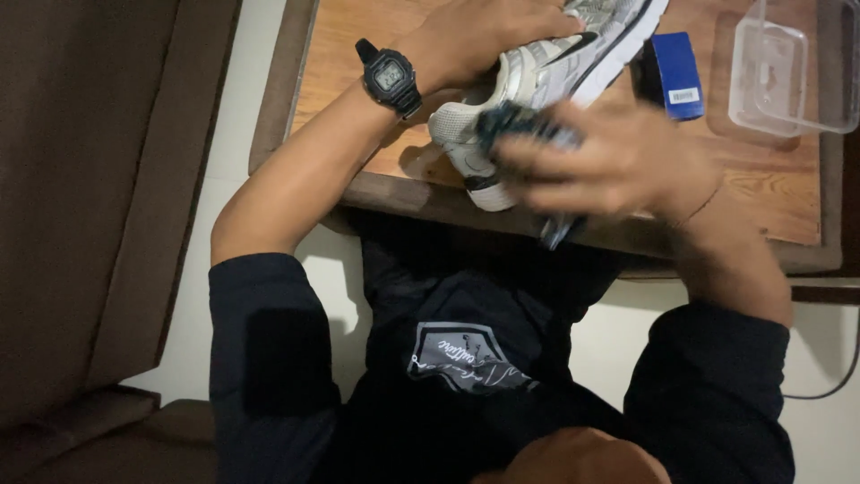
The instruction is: Scrubbing and cleaning the midsole of a sneaker using a cleaning brush and a cloth
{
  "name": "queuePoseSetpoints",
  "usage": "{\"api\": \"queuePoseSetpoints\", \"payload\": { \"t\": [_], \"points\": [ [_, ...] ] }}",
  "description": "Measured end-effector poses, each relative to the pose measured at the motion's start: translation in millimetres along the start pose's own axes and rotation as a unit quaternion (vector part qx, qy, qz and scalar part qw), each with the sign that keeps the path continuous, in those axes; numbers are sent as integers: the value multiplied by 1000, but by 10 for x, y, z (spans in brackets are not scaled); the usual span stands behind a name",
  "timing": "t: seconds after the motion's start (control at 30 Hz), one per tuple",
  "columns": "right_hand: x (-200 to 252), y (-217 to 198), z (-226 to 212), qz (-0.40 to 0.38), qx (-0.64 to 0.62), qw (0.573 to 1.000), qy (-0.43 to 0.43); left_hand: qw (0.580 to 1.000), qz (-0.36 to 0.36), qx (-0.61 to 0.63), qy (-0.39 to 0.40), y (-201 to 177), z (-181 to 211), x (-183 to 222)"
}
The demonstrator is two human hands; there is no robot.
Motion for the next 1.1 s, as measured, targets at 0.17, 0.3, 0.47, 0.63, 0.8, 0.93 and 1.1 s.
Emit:
{"api": "queuePoseSetpoints", "payload": {
  "t": [0.17,0.3,0.47,0.63,0.8,0.93,1.1],
  "points": [
    [371,-30,171,-35,-11,995,96,984,28,-122,124,-44,76,87],
    [167,-33,169,-2,-139,975,172,997,21,-46,55,-110,115,99],
    [126,13,85,-12,-72,962,262,998,4,21,58,-216,262,134],
    [129,-16,45,-37,-155,932,326,976,51,-154,146,8,-104,94],
    [26,-61,86,-30,-301,925,229,992,20,-76,95,17,-83,63],
    [-153,-92,52,-115,-366,902,198,981,35,-126,146,27,-92,54],
    [-48,-207,147,-204,-183,936,219,996,8,-51,78,-31,-24,25]
  ]
}}
Point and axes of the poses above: each hand's wrist, its own x-axis away from the middle knuckle, its own y-axis out of the palm, z = x × y, the point moved 4 cm from there along -x, towards the middle knuckle, and after that the axes turned 9 degrees about -y, right-handed, at the moved point
